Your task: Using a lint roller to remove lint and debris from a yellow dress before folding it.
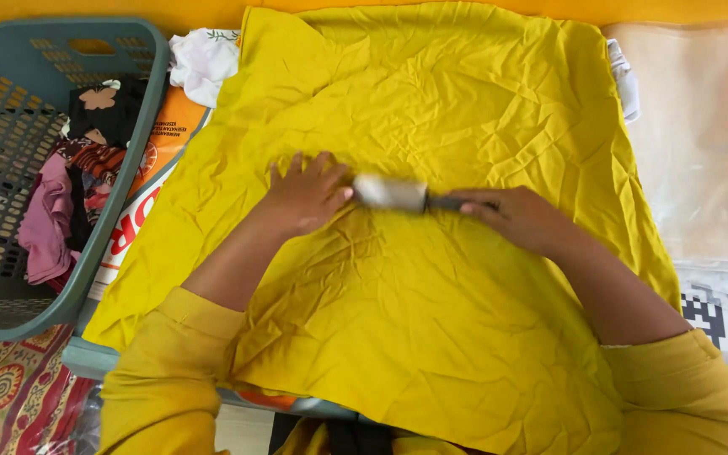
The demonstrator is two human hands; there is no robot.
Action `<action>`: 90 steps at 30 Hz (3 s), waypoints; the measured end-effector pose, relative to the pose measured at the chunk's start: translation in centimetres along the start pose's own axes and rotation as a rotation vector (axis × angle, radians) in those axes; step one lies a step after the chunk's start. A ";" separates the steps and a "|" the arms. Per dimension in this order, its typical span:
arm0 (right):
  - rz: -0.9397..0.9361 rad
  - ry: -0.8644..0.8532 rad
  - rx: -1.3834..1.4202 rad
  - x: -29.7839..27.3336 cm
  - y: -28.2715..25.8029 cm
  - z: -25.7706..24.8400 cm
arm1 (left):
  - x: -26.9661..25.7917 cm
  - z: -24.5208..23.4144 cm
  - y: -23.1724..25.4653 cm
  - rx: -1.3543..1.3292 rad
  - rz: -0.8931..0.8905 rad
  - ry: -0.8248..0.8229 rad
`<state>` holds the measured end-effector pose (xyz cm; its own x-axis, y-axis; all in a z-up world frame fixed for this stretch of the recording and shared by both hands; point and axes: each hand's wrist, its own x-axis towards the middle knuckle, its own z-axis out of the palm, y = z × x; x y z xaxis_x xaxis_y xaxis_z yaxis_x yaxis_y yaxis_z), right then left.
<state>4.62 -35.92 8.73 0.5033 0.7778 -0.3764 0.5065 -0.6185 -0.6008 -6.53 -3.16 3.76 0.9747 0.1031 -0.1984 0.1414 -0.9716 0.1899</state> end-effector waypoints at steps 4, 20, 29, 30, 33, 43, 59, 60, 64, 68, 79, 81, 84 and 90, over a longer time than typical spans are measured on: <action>0.134 0.339 -0.139 1.5 2.8 0.6 | -3.4 2.0 -0.4 0.004 -0.175 -0.098; 0.138 0.399 -0.024 1.9 5.8 -0.5 | -2.9 3.9 -4.4 0.025 -0.029 0.111; -0.075 -0.783 0.241 1.8 5.7 0.5 | -3.0 3.5 -4.6 0.019 -0.014 0.079; -0.076 -0.781 0.245 1.8 5.6 -0.4 | -2.9 3.7 -4.7 0.022 -0.010 0.077; 0.072 -0.301 0.267 2.0 6.5 -2.2 | -2.6 4.0 -4.8 0.020 -0.019 0.082; 0.053 -0.414 0.321 0.3 6.7 -2.8 | -3.1 3.4 -4.3 0.013 -0.020 0.096; 0.180 -0.344 0.286 -0.8 6.7 -4.5 | -3.0 3.7 -4.4 -0.023 -0.027 0.096; 0.180 -0.341 0.286 -0.6 7.3 -4.4 | -2.9 3.7 -4.4 -0.022 -0.025 0.097; 0.174 -0.192 0.320 -0.4 7.8 -4.8 | -3.2 3.7 -4.2 -0.017 -0.038 0.095; 0.107 0.329 0.380 1.1 10.9 -4.8 | -3.2 3.4 -4.3 -0.020 -0.019 0.090; 0.215 -0.437 0.211 -3.5 8.7 -4.9 | -3.3 2.2 -3.3 -0.007 -0.048 0.009; 0.281 -0.358 0.182 -4.3 8.6 -5.6 | -3.3 1.9 -3.2 -0.004 -0.057 -0.022; 0.422 0.185 0.221 -4.6 9.6 -5.6 | -3.3 1.9 -3.2 -0.026 -0.042 -0.010; 0.369 0.411 0.308 -4.9 11.4 -6.2 | -3.7 0.9 -3.2 -0.079 -0.075 -0.002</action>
<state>12.25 -47.45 8.10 0.8651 0.3751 -0.3331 0.0539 -0.7296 -0.6817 -10.71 -0.57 3.01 0.9606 0.1740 -0.2169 0.2270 -0.9412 0.2502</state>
